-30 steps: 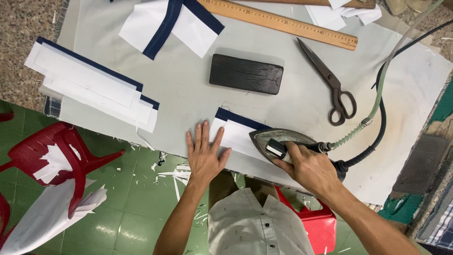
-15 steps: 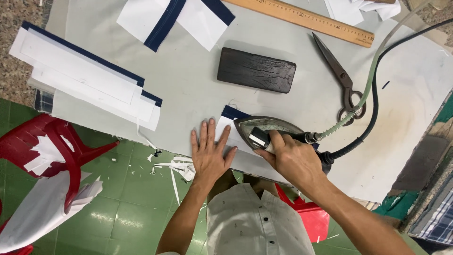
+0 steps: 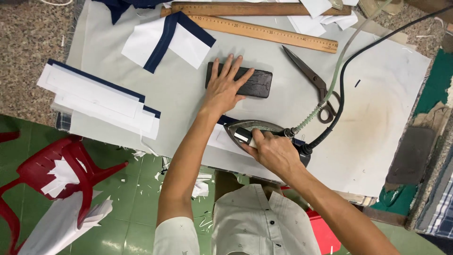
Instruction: Pressing interfacing onto fabric pieces with an iron and trimming the edges with scissors.
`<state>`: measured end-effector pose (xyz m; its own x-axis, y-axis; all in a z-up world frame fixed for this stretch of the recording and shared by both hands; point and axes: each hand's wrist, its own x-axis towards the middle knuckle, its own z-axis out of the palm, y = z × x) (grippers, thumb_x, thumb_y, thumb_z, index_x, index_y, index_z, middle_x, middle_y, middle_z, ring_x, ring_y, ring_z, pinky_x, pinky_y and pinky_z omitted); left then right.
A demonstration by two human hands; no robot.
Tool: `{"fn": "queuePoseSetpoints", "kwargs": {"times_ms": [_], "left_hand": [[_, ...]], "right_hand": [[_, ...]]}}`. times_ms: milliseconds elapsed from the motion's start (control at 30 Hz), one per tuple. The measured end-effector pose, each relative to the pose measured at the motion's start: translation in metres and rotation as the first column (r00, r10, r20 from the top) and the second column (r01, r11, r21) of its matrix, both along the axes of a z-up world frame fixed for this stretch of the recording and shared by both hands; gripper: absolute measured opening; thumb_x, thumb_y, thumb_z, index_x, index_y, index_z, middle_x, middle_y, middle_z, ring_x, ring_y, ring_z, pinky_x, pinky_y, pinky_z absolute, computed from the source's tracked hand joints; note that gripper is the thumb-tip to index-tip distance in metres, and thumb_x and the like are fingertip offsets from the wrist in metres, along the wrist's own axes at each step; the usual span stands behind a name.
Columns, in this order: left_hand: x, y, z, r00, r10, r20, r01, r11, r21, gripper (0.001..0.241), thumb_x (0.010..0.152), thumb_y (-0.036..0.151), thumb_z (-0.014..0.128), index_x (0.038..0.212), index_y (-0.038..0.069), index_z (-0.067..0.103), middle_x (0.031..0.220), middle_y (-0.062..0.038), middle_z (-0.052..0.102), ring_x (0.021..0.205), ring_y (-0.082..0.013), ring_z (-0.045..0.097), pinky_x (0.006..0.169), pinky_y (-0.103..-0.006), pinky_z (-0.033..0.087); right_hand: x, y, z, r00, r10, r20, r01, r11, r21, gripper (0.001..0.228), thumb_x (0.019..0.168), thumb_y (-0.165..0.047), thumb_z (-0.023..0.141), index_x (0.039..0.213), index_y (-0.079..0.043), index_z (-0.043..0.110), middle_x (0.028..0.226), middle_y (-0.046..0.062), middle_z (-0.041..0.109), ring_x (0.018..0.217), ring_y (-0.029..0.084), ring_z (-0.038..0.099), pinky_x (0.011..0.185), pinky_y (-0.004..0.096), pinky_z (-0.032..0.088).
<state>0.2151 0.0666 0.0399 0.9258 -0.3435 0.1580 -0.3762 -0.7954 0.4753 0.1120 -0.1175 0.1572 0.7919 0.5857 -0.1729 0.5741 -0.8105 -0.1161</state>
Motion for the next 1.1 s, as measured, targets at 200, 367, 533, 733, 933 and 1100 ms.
{"fn": "queuePoseSetpoints", "kwargs": {"times_ms": [200, 367, 533, 733, 933, 1100], "left_hand": [[-0.033, 0.016, 0.019, 0.989, 0.079, -0.124, -0.074, 0.996, 0.042, 0.083, 0.083, 0.039, 0.084, 0.152, 0.012, 0.049, 0.13, -0.022, 0.051, 0.124, -0.0381, 0.045, 0.111, -0.0517, 0.035], [-0.12, 0.057, 0.075, 0.844, 0.431, -0.321, -0.536, 0.709, -0.458, 0.074, 0.09, 0.035, 0.074, 0.154, 0.011, 0.046, 0.123, -0.018, 0.06, 0.115, -0.0322, 0.059, 0.099, -0.0445, 0.05], [-0.273, 0.008, 0.023, 0.745, 0.534, -0.399, -0.63, 0.368, -0.684, 0.067, 0.101, 0.028, 0.063, 0.159, 0.005, 0.042, 0.142, -0.02, 0.061, 0.119, -0.0352, 0.062, 0.101, -0.0448, 0.049], [-0.346, -0.162, 0.054, 0.77, 0.573, -0.282, -0.633, 0.63, -0.449, 0.07, 0.089, 0.041, 0.074, 0.148, 0.009, 0.054, 0.138, -0.025, 0.057, 0.127, -0.039, 0.056, 0.105, -0.053, 0.049], [-0.271, -0.246, 0.064, 0.924, 0.114, -0.366, -0.209, 0.95, -0.232, 0.068, 0.089, 0.043, 0.075, 0.149, 0.017, 0.056, 0.138, -0.025, 0.051, 0.128, -0.039, 0.049, 0.11, -0.0522, 0.038], [-0.208, -0.26, 0.044, 0.994, 0.029, -0.107, -0.018, 0.994, 0.107, 0.06, 0.08, 0.021, 0.072, 0.138, 0.027, 0.061, 0.153, -0.012, 0.046, 0.146, -0.032, 0.035, 0.118, -0.0478, 0.026]], "right_hand": [[0.007, 0.002, 0.024, 0.963, -0.059, -0.262, 0.072, 0.997, 0.041, 0.053, 0.097, -0.048, 0.06, 0.115, 0.002, 0.062, 0.081, 0.021, 0.07, 0.064, 0.037, 0.07, 0.055, 0.046, 0.058], [0.009, -0.003, 0.038, 0.915, 0.008, -0.404, 0.075, 0.979, 0.19, 0.056, 0.097, -0.04, 0.054, 0.136, 0.0, 0.051, 0.109, 0.029, 0.066, 0.088, 0.048, 0.068, 0.073, 0.054, 0.056], [0.007, -0.014, 0.021, 0.897, 0.103, -0.43, -0.009, 0.976, 0.215, 0.05, 0.101, -0.037, 0.054, 0.129, 0.003, 0.05, 0.102, 0.03, 0.068, 0.087, 0.049, 0.069, 0.075, 0.055, 0.055], [0.01, -0.015, 0.015, 0.886, 0.201, -0.417, -0.166, 0.979, 0.121, 0.044, 0.104, -0.039, 0.053, 0.113, 0.004, 0.052, 0.09, 0.029, 0.07, 0.082, 0.047, 0.071, 0.07, 0.054, 0.057], [0.024, 0.012, 0.007, 0.881, 0.316, -0.353, -0.312, 0.947, 0.069, 0.051, 0.104, -0.044, 0.053, 0.123, 0.003, 0.052, 0.089, 0.027, 0.071, 0.081, 0.045, 0.072, 0.067, 0.052, 0.059], [0.033, 0.009, -0.019, 0.865, 0.437, -0.248, -0.395, 0.896, 0.202, 0.055, 0.102, -0.043, 0.055, 0.13, 0.004, 0.053, 0.09, 0.027, 0.071, 0.078, 0.042, 0.073, 0.066, 0.051, 0.059]]}}
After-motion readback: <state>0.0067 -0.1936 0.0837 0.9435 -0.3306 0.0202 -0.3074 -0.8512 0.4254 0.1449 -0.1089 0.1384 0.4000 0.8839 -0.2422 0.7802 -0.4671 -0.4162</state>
